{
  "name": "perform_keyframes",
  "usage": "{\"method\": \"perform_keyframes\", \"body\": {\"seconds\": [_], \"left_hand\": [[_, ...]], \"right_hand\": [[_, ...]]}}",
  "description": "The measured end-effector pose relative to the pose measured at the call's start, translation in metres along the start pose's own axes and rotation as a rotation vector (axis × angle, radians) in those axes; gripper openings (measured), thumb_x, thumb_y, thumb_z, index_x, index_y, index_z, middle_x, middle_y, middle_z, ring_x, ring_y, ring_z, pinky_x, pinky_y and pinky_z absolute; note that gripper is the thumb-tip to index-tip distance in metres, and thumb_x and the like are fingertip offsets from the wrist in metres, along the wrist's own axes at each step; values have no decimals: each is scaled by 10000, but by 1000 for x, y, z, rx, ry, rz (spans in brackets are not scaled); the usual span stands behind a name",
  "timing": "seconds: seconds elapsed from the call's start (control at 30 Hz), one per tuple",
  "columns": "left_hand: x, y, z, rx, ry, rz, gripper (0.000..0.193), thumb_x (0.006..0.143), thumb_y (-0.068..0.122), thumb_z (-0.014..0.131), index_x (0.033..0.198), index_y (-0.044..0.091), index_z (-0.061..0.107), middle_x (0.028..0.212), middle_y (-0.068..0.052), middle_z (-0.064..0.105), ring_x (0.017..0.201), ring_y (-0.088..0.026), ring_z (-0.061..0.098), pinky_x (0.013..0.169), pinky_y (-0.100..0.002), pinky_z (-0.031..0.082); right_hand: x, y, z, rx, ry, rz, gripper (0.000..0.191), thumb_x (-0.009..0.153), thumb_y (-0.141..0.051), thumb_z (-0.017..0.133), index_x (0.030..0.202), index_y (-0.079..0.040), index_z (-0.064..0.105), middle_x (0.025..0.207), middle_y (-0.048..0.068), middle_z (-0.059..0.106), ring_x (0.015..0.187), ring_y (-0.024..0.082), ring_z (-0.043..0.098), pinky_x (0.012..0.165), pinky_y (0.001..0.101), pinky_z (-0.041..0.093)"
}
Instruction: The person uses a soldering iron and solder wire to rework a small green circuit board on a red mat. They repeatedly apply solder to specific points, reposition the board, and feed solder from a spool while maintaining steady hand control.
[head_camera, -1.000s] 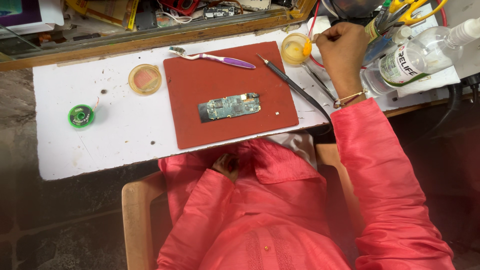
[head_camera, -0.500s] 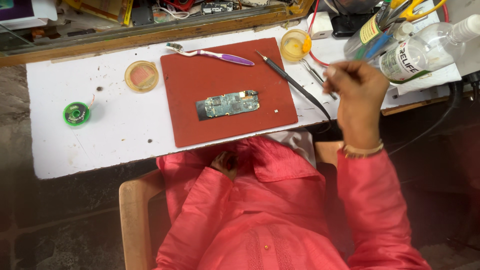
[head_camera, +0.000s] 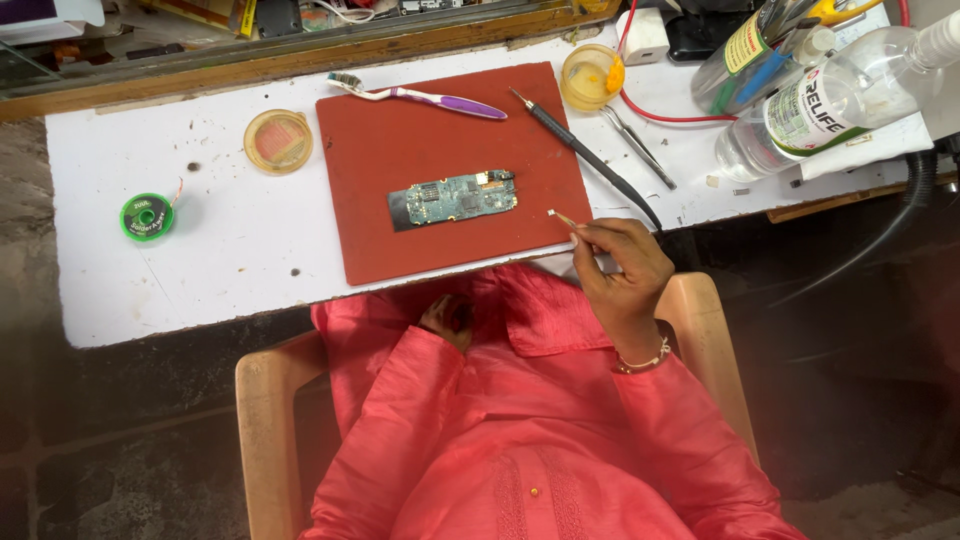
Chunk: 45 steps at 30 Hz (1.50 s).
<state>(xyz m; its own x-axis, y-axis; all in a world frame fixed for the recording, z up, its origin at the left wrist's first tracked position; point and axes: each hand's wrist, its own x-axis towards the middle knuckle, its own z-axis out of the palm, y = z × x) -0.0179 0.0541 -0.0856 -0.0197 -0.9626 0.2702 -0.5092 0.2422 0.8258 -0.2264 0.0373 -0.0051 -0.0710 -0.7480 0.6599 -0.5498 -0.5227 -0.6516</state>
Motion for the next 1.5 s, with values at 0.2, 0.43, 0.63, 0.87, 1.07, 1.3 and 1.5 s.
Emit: {"method": "perform_keyframes", "body": {"seconds": [0.2, 0.43, 0.63, 0.87, 1.07, 1.3, 1.5], "left_hand": [[2, 5, -2, 17, 3, -2, 161, 831, 139, 711, 984, 89, 705, 960, -151, 710, 873, -384, 689, 749, -457, 576], [3, 8, -3, 17, 19, 27, 143, 833, 140, 696, 969, 93, 701, 945, -141, 704, 858, -384, 683, 727, -459, 573], [4, 9, -4, 27, 10, 23, 122, 844, 142, 698, 957, 93, 699, 927, -137, 702, 848, -381, 680, 716, -461, 567], [4, 11, -4, 13, 23, 8, 112, 848, 143, 699, 949, 94, 699, 922, -133, 707, 839, -365, 688, 721, -455, 569], [5, 12, -4, 21, 44, 21, 115, 840, 145, 711, 943, 94, 702, 925, -131, 710, 842, -361, 692, 720, -450, 571], [5, 10, -3, 27, 39, 23, 111, 836, 137, 706, 940, 97, 705, 920, -129, 713, 839, -359, 693, 716, -448, 572], [3, 6, 0, 31, 36, 7, 116, 835, 140, 711, 942, 97, 705, 939, -132, 716, 847, -361, 696, 722, -450, 579]], "right_hand": [[7, -7, 3, -63, -10, -34, 162, 873, 94, 791, 992, -5, 745, 975, 87, 697, 812, 156, 693, 664, 247, 577], [11, -8, 4, -114, -33, -80, 154, 860, 88, 806, 972, 1, 745, 944, 79, 689, 809, 184, 671, 663, 283, 556], [13, -11, 5, -100, -23, -63, 156, 856, 101, 798, 964, 5, 740, 947, 86, 681, 798, 173, 676, 650, 267, 564], [14, -12, 5, -72, -11, -25, 153, 873, 106, 789, 978, 7, 739, 958, 83, 680, 780, 145, 683, 641, 238, 577], [15, -12, 4, -42, -10, 9, 156, 869, 110, 787, 982, 9, 747, 953, 76, 687, 737, 111, 665, 620, 219, 566], [15, -10, 4, -9, -13, 21, 147, 878, 101, 788, 983, 9, 742, 961, 80, 686, 761, 123, 680, 626, 220, 570], [15, -9, 4, -62, -37, -43, 147, 868, 102, 788, 971, 11, 736, 956, 85, 681, 776, 139, 683, 639, 232, 574]]}}
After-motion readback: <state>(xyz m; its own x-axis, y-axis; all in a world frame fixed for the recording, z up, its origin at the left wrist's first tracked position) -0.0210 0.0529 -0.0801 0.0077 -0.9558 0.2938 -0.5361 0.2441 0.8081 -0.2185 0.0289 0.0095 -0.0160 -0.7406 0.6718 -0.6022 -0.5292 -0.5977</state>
